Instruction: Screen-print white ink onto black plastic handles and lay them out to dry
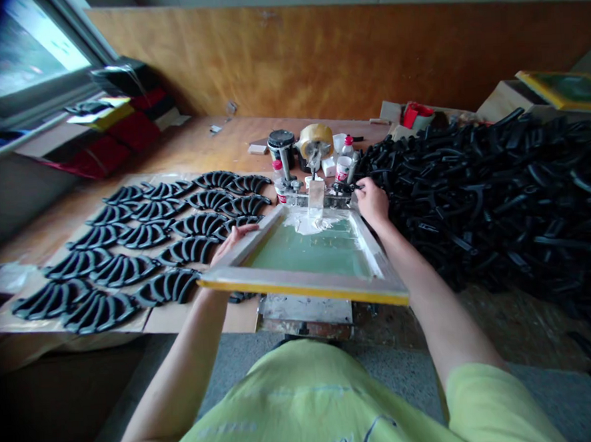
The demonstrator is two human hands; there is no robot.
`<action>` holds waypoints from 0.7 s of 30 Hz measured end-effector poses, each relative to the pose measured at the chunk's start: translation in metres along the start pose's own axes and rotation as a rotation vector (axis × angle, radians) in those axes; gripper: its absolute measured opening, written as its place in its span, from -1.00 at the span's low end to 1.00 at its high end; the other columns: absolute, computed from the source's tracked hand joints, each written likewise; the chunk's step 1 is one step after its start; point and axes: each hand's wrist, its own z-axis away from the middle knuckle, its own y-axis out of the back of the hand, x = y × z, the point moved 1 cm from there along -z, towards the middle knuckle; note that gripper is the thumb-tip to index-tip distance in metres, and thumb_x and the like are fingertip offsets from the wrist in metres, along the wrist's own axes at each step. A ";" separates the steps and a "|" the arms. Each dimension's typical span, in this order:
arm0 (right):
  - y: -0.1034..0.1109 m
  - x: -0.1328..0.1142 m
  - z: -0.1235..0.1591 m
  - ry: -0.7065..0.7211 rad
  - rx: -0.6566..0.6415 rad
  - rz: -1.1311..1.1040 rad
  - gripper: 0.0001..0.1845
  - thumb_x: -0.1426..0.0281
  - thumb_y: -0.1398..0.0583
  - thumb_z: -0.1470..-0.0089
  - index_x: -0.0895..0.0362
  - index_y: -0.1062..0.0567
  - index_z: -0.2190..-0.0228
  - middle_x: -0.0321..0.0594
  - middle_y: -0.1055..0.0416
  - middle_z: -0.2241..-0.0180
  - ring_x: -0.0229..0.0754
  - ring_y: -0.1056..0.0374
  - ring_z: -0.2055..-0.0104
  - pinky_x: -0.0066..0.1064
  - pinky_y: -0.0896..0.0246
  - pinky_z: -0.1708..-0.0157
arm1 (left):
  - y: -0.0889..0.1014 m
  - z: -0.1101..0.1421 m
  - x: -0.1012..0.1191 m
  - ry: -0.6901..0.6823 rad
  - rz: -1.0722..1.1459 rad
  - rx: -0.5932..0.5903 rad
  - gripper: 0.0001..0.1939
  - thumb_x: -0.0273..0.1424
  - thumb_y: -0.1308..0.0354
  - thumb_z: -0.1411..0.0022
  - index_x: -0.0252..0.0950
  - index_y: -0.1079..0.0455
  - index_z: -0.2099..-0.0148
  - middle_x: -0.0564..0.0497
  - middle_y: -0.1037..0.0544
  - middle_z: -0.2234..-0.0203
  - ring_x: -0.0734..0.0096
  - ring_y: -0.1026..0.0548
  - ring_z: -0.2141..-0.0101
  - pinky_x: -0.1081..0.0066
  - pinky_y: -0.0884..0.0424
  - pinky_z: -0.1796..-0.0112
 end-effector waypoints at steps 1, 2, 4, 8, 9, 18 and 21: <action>-0.001 0.015 0.007 -0.083 -0.006 0.010 -0.70 0.43 -0.09 -0.12 0.15 -0.49 0.12 -0.13 -0.53 0.29 -0.07 -0.42 0.23 -0.32 -0.25 0.19 | -0.006 -0.008 0.009 -0.065 0.052 0.005 -0.46 0.06 -0.06 -0.18 -0.26 -0.45 0.03 -0.02 -0.55 0.26 0.35 -0.51 0.31 0.43 -0.42 0.32; -0.006 0.026 0.017 -0.135 -0.037 0.017 -0.73 0.44 -0.08 -0.12 0.16 -0.51 0.18 -0.11 -0.53 0.30 -0.07 -0.42 0.23 -0.32 -0.25 0.19 | -0.011 -0.016 0.016 -0.114 0.096 0.002 -0.47 0.05 -0.07 -0.18 -0.26 -0.43 0.02 -0.03 -0.54 0.24 0.36 -0.52 0.29 0.43 -0.43 0.30; -0.021 0.036 0.044 -0.099 -0.157 -0.010 -0.76 0.44 -0.10 -0.12 0.17 -0.52 0.21 -0.10 -0.52 0.29 -0.09 -0.40 0.22 -0.31 -0.25 0.17 | -0.022 -0.031 0.025 -0.138 0.154 -0.017 -0.46 0.05 -0.06 -0.18 -0.28 -0.39 0.01 -0.04 -0.54 0.27 0.37 -0.53 0.29 0.45 -0.43 0.34; -0.054 0.012 0.098 0.316 -0.374 -0.053 -0.69 0.42 -0.23 -0.06 0.07 -0.49 0.11 -0.17 -0.48 0.18 -0.08 -0.33 0.09 -0.26 -0.20 0.05 | -0.035 -0.037 0.010 -0.064 0.251 0.066 -0.48 0.05 -0.03 -0.22 -0.25 -0.33 -0.01 -0.01 -0.55 0.34 0.47 -0.52 0.38 0.56 -0.40 0.43; -0.057 0.001 0.109 0.372 -0.379 -0.023 -0.71 0.43 -0.24 -0.06 0.05 -0.50 0.13 -0.17 -0.46 0.19 -0.07 -0.31 0.08 -0.24 -0.19 0.04 | -0.038 -0.031 -0.002 0.012 0.255 0.058 -0.49 0.03 -0.04 -0.22 -0.25 -0.33 -0.02 -0.01 -0.56 0.34 0.49 -0.52 0.41 0.57 -0.39 0.46; -0.045 -0.072 0.173 0.735 -0.422 -0.197 -0.78 0.42 -0.11 -0.21 0.04 -0.53 0.17 -0.20 -0.43 0.26 -0.14 -0.29 0.13 -0.29 -0.22 0.06 | -0.037 0.051 -0.121 0.578 0.305 -0.026 -0.59 -0.06 -0.10 -0.23 -0.34 -0.40 0.15 -0.15 -0.60 0.23 0.34 -0.58 0.36 0.45 -0.46 0.46; -0.045 -0.014 0.133 0.466 -0.319 -0.112 -0.64 0.56 -0.02 -0.19 0.08 -0.53 0.12 -0.15 -0.45 0.16 -0.13 -0.30 0.06 -0.30 -0.22 0.03 | 0.021 0.060 -0.137 0.523 0.193 0.196 -0.53 -0.02 -0.06 -0.22 -0.39 -0.42 0.25 -0.16 -0.61 0.34 0.37 -0.57 0.44 0.49 -0.42 0.51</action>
